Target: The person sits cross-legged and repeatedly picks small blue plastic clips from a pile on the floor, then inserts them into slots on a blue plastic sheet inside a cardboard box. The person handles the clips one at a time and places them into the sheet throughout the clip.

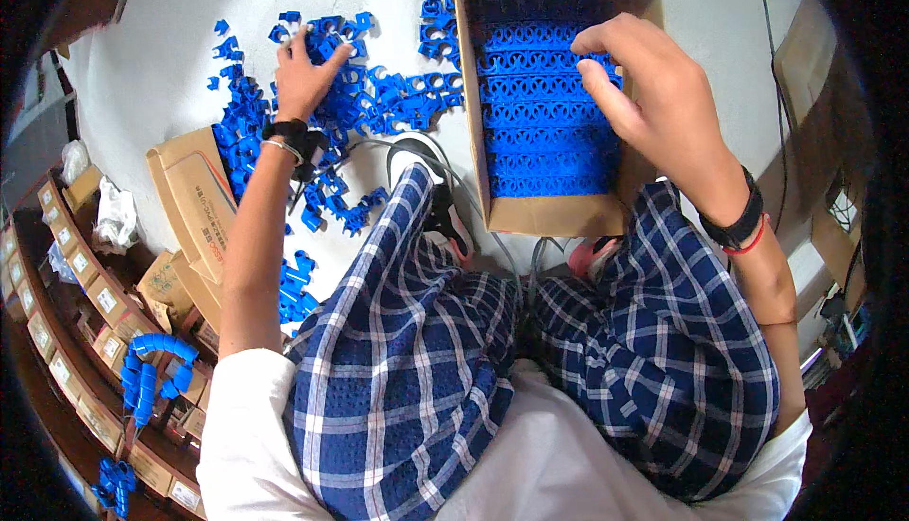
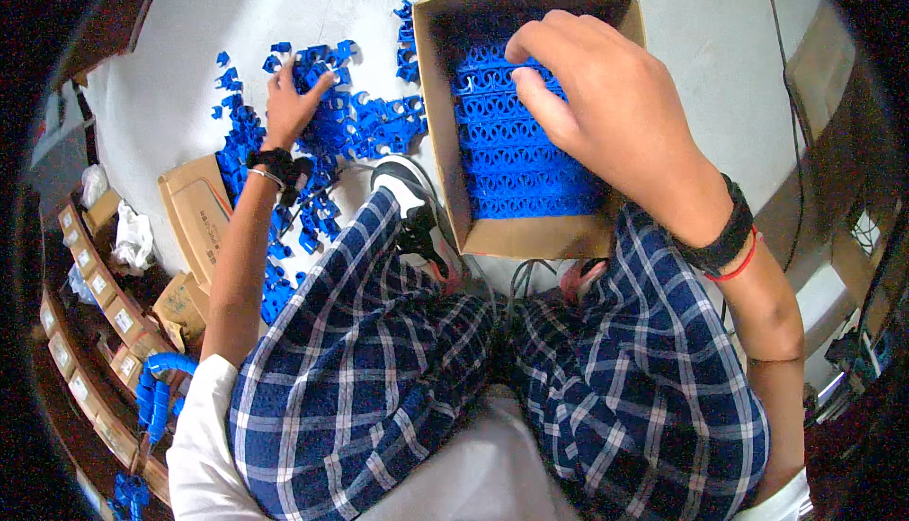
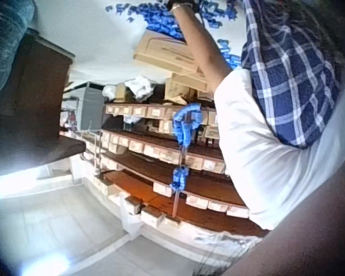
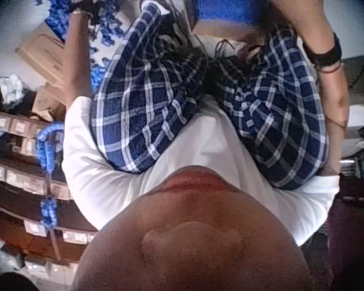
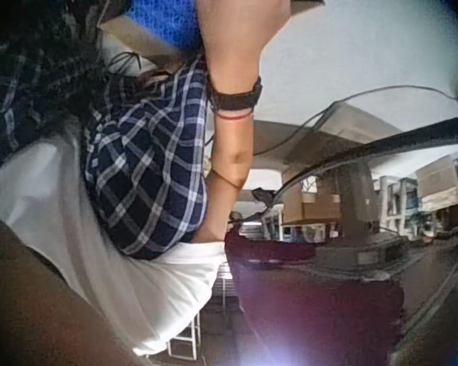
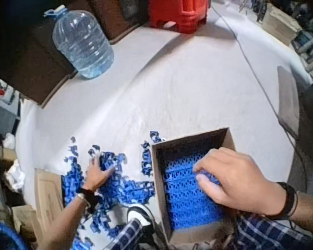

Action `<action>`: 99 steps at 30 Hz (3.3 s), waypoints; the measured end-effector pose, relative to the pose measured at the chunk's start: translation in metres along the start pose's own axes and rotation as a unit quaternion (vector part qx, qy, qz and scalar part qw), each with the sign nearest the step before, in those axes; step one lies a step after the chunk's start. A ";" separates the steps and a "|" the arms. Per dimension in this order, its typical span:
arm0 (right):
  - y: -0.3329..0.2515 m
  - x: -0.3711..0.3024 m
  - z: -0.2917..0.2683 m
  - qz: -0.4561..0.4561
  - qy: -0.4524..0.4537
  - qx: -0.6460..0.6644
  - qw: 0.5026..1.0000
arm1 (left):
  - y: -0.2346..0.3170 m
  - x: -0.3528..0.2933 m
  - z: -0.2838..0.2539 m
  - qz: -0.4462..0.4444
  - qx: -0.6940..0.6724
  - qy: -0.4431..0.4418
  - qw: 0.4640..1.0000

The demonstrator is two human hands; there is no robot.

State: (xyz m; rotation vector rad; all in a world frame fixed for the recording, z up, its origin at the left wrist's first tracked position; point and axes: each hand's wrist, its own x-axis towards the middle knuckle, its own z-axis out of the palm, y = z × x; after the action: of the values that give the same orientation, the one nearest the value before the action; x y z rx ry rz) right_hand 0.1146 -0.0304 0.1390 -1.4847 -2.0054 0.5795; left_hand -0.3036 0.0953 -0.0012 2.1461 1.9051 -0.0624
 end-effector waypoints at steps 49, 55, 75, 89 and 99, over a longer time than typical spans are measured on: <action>0.015 -0.018 0.037 -0.002 -0.129 0.078 0.989 | 0.024 0.006 -0.019 -0.422 -0.742 -0.276 0.442; 0.021 -0.016 0.040 -0.011 -0.129 0.069 0.989 | 0.027 -0.001 -0.028 -0.374 -0.682 -0.239 0.582; 0.018 -0.002 0.055 0.125 -0.125 0.251 0.952 | 0.101 -0.010 -0.082 -0.070 -0.760 -0.396 0.511; 0.027 0.015 0.042 0.199 -0.094 0.508 0.833 | 0.209 -0.023 -0.080 0.058 -0.644 -0.537 0.542; 0.089 0.002 0.002 0.231 -0.061 0.170 0.956 | 0.237 -0.008 -0.051 -0.017 -0.584 -0.505 0.635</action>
State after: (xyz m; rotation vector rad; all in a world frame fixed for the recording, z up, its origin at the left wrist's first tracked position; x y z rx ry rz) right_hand 0.1760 -0.0030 0.0807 -1.7289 -1.5337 1.1712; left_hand -0.0799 0.0760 0.0905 0.7779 0.7888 -0.0119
